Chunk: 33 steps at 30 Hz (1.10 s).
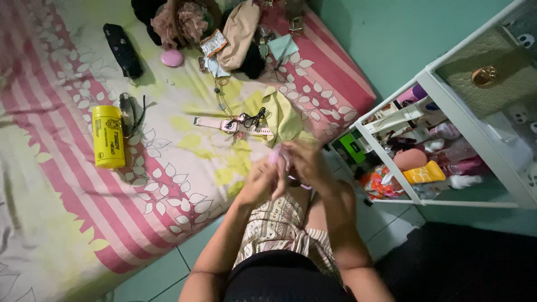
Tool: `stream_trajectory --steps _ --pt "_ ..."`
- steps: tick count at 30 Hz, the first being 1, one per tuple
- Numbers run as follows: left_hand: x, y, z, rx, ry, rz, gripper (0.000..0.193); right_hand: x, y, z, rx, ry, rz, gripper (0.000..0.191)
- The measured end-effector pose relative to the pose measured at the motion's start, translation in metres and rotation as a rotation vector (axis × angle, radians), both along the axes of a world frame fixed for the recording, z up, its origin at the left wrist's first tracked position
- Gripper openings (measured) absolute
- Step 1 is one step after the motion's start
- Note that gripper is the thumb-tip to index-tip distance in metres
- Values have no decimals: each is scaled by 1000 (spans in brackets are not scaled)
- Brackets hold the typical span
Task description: The person sits on the floor beside a bed and wipes a pencil case, a wallet, and a cloth with a yellow cleaning cloth, then handles a charging cable, a watch, and a hair clip, arranging small accessories on the bed.
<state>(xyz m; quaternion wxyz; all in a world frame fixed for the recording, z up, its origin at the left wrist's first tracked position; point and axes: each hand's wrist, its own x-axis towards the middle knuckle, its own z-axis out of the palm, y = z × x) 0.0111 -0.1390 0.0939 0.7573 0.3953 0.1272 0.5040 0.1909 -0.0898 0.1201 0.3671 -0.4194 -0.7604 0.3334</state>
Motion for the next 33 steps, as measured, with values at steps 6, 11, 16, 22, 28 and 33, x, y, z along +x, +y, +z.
stream_trajectory --steps 6,11,16,22,28,33 --pt "-8 35 12 510 588 845 35 -22 -29 -14 -95 -234 131 32" --pt "-3 42 -19 972 1136 800 31 -6 -34 25 -511 -554 -3 34" --pt "10 32 -53 821 1183 500 18 21 -29 68 -88 -428 103 21" --pt "2 27 -45 770 1232 442 24 43 -29 102 -80 -428 118 21" --pt "-3 14 -10 607 785 -98 42 48 5 58 156 -92 48 21" --pt "6 2 13 42 22 108 41 7 1 -3 -191 16 -62 28"
